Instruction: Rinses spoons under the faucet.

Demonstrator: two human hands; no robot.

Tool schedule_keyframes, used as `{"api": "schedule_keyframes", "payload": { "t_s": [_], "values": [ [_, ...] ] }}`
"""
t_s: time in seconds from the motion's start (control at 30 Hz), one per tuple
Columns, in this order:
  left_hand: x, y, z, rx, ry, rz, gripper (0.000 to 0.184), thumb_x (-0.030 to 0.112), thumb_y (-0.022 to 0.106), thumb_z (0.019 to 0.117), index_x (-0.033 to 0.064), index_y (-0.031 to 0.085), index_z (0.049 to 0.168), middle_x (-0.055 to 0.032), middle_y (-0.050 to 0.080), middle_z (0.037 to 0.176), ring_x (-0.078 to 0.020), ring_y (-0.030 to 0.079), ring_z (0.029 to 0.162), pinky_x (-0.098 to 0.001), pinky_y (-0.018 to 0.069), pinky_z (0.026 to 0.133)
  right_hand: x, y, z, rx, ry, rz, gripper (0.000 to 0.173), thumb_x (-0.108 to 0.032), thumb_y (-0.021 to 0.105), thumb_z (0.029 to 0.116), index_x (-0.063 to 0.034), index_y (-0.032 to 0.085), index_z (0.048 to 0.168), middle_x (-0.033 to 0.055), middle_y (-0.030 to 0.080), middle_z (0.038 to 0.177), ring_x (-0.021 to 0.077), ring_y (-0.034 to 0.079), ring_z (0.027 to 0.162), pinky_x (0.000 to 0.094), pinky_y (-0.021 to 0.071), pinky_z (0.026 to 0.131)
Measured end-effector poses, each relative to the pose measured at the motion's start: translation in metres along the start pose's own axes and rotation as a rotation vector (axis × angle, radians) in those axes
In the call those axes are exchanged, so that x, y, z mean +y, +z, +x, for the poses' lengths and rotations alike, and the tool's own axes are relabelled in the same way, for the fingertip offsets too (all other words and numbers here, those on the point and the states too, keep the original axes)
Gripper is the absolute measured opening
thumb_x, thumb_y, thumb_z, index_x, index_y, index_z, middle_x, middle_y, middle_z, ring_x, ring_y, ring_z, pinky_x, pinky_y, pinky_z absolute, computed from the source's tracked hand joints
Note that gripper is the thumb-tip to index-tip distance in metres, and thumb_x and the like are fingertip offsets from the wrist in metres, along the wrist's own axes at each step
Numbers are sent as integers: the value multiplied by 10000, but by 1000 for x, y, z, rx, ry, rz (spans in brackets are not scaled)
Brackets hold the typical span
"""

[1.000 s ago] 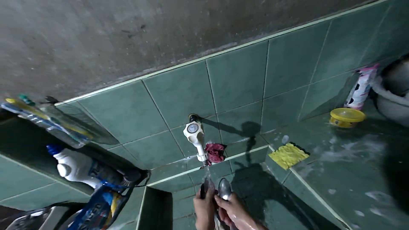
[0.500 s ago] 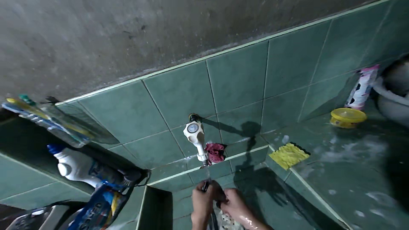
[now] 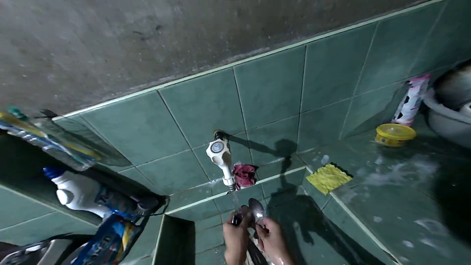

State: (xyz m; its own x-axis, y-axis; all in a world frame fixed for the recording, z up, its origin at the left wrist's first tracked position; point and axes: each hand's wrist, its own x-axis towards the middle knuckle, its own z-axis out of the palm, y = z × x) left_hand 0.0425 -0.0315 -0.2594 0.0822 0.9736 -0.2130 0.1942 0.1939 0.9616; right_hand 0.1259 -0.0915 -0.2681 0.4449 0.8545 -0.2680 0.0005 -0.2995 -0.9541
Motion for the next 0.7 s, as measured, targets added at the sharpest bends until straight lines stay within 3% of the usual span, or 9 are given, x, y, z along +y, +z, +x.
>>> {"api": "schedule_keyframes", "payload": {
  "t_s": [0.1, 0.2, 0.3, 0.5, 0.7],
  "values": [
    [1, -4, 6, 22, 19, 47, 215, 147, 743, 945, -51, 690, 1011, -63, 624, 688, -102, 549, 521, -287, 496, 528, -5, 0, -4, -45, 49, 154, 128, -21, 543, 1029, 83, 616, 1037, 68, 611, 747, 94, 585, 572, 251, 526, 573],
    [3, -7, 6, 11, -6, -32, 238, 83, 749, 924, -73, 659, 1079, -101, 672, 771, -144, 642, 635, -327, 563, 637, -8, -7, -4, -168, 200, 420, 107, -15, 518, 1044, 39, 601, 1003, 45, 631, 729, 110, 645, 609, 255, 578, 614],
    [3, -9, 5, -28, 29, -100, 171, -9, 736, 900, -76, 645, 1028, -95, 685, 760, -138, 664, 624, -308, 587, 622, -10, -16, -6, -247, 289, 513, 118, -36, 495, 1063, 18, 598, 1044, 48, 630, 761, 119, 643, 624, 255, 580, 622],
    [-1, -16, 2, -116, 113, -150, 107, -33, 661, 932, -73, 614, 1020, -52, 662, 727, -101, 652, 600, -266, 583, 599, -8, -14, -2, -220, 311, 499, 123, -49, 492, 1067, -9, 574, 984, 33, 596, 712, 92, 570, 556, 222, 512, 539],
    [-1, -17, 5, 28, 88, 63, 222, 77, 765, 908, -70, 671, 1045, -93, 661, 775, -124, 611, 615, -308, 542, 615, -18, -6, -8, -99, 209, 206, 187, -72, 526, 1061, 68, 543, 1182, 82, 549, 870, 106, 565, 638, 253, 516, 609]
  ]
}}
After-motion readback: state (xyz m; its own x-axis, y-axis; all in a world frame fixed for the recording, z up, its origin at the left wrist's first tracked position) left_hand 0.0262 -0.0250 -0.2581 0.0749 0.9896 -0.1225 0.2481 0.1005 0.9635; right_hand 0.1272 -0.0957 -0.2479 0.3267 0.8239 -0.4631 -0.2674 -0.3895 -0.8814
